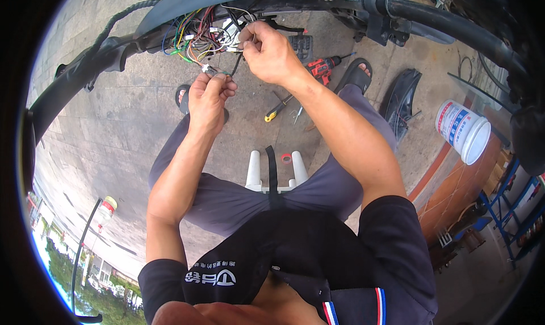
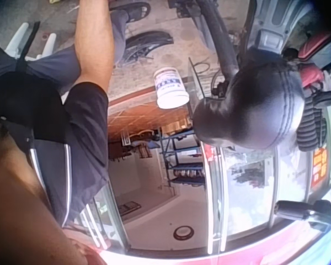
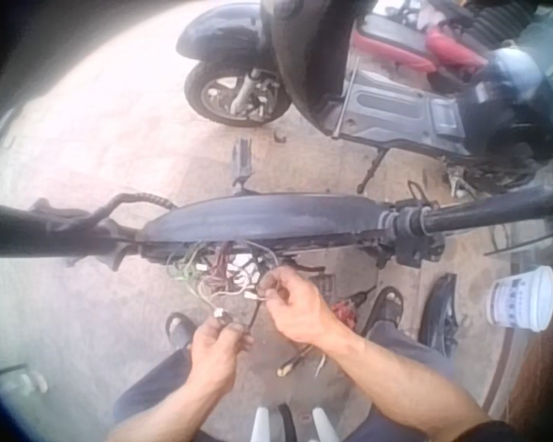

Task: The person works on a dense bundle of multicolored wires under a vehicle's handlebar area. They separate, align, and connect individual wires using small connectors, occasionally adjusting the bundle to access different sections. The task continues without completing a final assembly or closure.

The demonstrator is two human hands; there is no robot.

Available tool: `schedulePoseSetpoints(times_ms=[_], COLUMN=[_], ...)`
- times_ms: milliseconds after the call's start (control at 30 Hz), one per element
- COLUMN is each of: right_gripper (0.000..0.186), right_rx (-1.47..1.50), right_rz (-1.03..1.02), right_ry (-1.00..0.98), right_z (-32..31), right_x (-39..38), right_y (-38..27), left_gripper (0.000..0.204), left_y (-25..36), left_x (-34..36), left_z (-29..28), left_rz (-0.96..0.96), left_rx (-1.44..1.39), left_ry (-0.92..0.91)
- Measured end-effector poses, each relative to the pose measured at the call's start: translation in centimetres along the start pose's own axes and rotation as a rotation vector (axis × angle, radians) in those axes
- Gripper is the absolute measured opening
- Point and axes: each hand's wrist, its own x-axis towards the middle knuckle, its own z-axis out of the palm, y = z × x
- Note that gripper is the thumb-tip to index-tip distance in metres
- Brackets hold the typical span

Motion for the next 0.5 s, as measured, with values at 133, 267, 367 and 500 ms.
schedulePoseSetpoints(times_ms=[133,267,367,500], right_gripper=[0.017,0.029,0.038,0.040], right_rx=[0.119,0.106,0.128,0.191], right_rz=[0.001,0.046,0.015,0.032], right_ry=[0.024,0.060,0.096,0.140], right_z=[-0.1,-0.3,-0.5,-0.7], right_x=[0.0,-0.3,-0.5,-0.5], right_y=[-0.2,-0.6,-0.8,-0.9], left_gripper=[0.009,0.009,0.009,0.010], left_y=[0.3,0.5,0.8,1.2], left_x=[-0.5,-0.5,-0.4,-0.3], left_z=[0.4,0.7,0.8,0.9], left_rz=[0.055,0.067,0.096,0.124], left_rx=[0.024,0.042,0.044,0.052], left_ry=[-0.024,-0.024,-0.027,-0.007])
